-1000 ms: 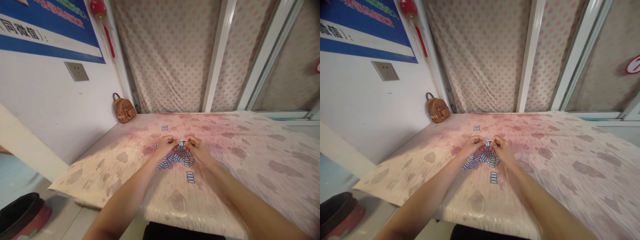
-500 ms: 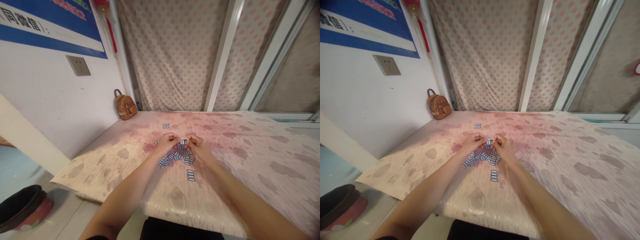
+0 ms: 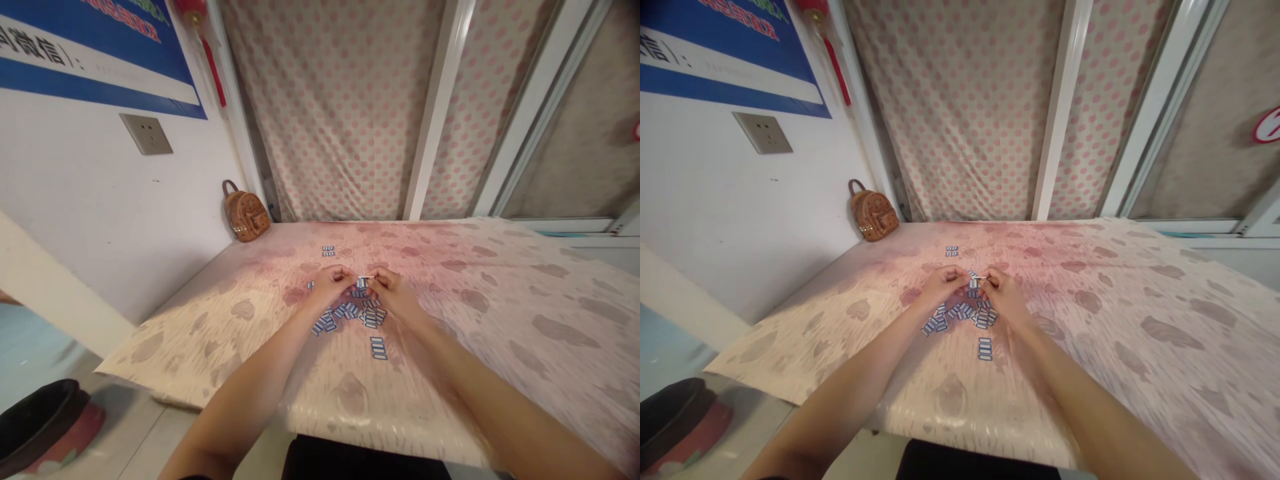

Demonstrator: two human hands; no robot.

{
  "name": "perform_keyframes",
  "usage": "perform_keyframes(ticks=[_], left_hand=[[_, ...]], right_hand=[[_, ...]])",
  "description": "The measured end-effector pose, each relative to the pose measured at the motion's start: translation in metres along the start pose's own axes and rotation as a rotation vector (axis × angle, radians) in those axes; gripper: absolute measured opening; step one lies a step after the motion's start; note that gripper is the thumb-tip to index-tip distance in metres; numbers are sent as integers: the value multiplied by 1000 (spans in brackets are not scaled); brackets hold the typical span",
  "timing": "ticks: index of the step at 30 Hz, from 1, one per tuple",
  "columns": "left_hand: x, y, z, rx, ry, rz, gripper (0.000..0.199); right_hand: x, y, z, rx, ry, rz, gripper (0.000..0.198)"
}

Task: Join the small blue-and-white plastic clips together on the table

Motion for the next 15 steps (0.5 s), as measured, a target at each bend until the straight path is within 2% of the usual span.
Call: perform_keyframes(ticks=[15], left_hand=[[1,-3,-3,-2,13,1,22]], right_hand=[[-1,8,-2,17,-4,-10,19]])
Point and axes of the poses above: each hand's wrist, its own z-axis away from the middle knuckle, its own x-axis out of the palm, y = z × x, the point moved 3 cm from there along -z, towards the middle knuckle, and after that the axes turned 13 degrees about -z, right-handed, at the moved point
